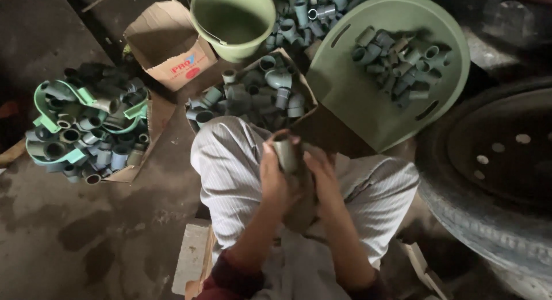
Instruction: The person sits on the floor and sands multiple gray plastic pipe fittings using a sanding block. They pick up each fitting, rub the surfaces with the block, and place the finished pieces into a nearby green basin.
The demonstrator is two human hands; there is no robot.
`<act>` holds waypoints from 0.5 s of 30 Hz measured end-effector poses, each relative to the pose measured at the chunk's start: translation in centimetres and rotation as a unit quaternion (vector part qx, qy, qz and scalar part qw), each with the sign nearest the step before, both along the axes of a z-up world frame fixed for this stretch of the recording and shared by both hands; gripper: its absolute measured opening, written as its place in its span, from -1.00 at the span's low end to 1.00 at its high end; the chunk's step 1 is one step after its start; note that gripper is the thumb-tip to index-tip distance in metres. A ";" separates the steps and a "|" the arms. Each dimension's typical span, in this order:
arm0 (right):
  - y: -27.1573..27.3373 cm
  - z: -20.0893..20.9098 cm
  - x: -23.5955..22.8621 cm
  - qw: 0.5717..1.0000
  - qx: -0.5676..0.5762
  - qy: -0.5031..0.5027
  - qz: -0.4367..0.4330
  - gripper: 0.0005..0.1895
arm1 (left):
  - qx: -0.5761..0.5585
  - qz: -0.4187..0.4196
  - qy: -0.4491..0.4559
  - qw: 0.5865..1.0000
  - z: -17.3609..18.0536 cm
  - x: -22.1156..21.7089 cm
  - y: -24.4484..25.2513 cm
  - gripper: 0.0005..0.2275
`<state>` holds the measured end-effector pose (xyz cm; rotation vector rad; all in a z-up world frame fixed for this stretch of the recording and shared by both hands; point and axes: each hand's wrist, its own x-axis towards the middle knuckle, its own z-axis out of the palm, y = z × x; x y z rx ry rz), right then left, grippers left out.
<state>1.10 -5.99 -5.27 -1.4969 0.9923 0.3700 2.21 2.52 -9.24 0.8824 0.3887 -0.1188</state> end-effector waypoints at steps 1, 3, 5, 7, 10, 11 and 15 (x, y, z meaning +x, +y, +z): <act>0.6 0.7 0.3 0.997 0.071 0.007 -0.011 0.07 | 0.038 0.020 -0.032 0.999 -1.6 0.4 0.2 -0.62; 1.2 1.1 1.2 0.990 0.141 0.019 -0.021 0.13 | 0.077 0.041 -0.059 0.994 -5.4 1.3 0.5 -0.59; 1.2 0.2 2.6 0.989 0.147 0.025 -0.025 0.16 | 0.123 0.035 -0.084 0.988 -9.8 2.5 0.8 -0.62; 1.1 -0.9 4.4 0.988 0.152 0.031 -0.027 0.18 | 0.220 0.005 -0.080 0.972 -11.9 4.3 1.9 -0.64; 1.1 -2.7 7.0 0.986 0.161 0.043 -0.029 0.23 | 0.353 -0.053 -0.062 0.932 -14.5 6.7 2.9 -0.71; 1.1 -3.3 7.9 0.985 0.165 0.044 -0.032 0.26 | 0.389 -0.082 -0.053 0.916 -15.2 7.8 3.0 -0.76; 0.9 -8.4 12.2 0.992 0.108 -0.059 0.015 0.20 | 0.496 -0.095 -0.069 0.860 -16.4 14.2 4.1 -0.74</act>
